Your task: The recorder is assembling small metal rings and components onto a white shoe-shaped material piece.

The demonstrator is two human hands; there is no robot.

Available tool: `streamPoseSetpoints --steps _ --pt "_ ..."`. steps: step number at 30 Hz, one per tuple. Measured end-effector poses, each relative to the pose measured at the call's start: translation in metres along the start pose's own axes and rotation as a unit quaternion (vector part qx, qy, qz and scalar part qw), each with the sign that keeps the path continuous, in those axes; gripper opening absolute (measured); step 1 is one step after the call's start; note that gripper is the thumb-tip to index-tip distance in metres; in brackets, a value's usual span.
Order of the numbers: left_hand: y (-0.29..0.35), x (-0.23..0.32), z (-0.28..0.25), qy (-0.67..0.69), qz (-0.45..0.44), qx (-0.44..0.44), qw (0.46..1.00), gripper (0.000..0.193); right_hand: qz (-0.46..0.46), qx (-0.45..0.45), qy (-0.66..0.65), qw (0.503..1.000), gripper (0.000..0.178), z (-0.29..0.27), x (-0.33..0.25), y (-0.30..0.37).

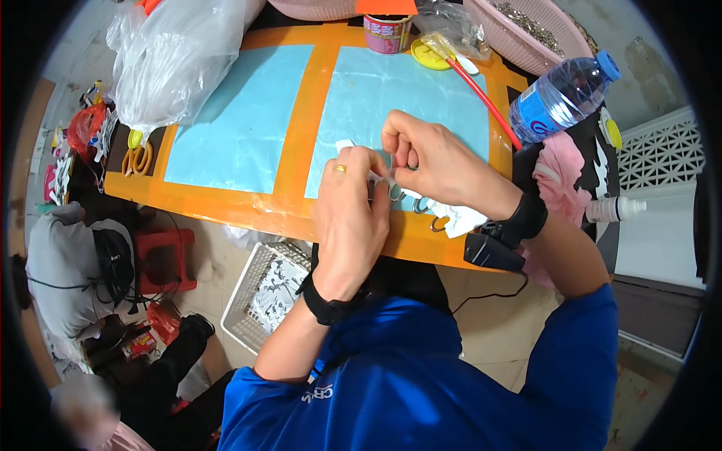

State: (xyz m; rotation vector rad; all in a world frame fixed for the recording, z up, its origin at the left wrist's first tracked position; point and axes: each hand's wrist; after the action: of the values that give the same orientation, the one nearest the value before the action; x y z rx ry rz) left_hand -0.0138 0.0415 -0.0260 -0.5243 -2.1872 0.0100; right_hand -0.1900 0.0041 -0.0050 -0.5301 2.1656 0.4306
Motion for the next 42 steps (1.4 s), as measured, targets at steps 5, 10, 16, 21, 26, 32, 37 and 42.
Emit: streamPoseSetpoints --steps 5,10,16,21,26,32,37,42 --pt "0.007 -0.008 0.008 -0.055 0.062 0.017 0.996 0.023 0.023 -0.016 -0.001 1.0 0.027 -0.002 -0.002 -0.001" --pt "0.015 -0.002 0.005 -0.12 0.135 0.014 0.984 0.032 0.031 -0.014 0.006 0.999 0.025 -0.005 -0.002 0.001" --pt "0.033 -0.009 0.002 -0.105 0.122 0.005 0.987 0.044 0.039 -0.035 -0.007 0.999 0.025 -0.007 -0.005 0.003" --pt "0.036 -0.014 0.002 -0.108 0.117 0.003 0.987 0.049 0.012 -0.032 -0.013 0.999 0.024 -0.006 0.0 0.003" --pt "0.034 -0.016 0.0 -0.144 0.134 -0.028 0.98 0.053 -0.016 -0.015 -0.02 1.0 0.024 -0.003 0.003 0.002" --pt "0.029 -0.009 -0.008 -0.191 0.161 -0.028 0.968 0.052 0.02 -0.003 -0.089 0.996 0.026 -0.006 0.0 0.001" --pt "0.027 -0.005 -0.006 -0.208 0.146 -0.024 0.967 0.048 0.007 0.112 -0.092 0.989 0.023 -0.011 0.027 0.0" --pt "0.029 -0.001 -0.002 -0.245 0.12 -0.04 0.961 0.052 -0.023 0.098 -0.081 0.992 0.017 -0.003 0.018 0.007"
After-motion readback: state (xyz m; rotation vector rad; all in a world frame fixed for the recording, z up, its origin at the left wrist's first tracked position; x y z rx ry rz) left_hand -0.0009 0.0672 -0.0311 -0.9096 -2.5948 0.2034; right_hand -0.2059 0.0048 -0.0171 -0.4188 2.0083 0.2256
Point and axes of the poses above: each hand's wrist, its own y-axis away from the middle knuckle, its own z-axis out of the palm, x = y × z, and after that the axes turned 12 degrees about -x, right-handed
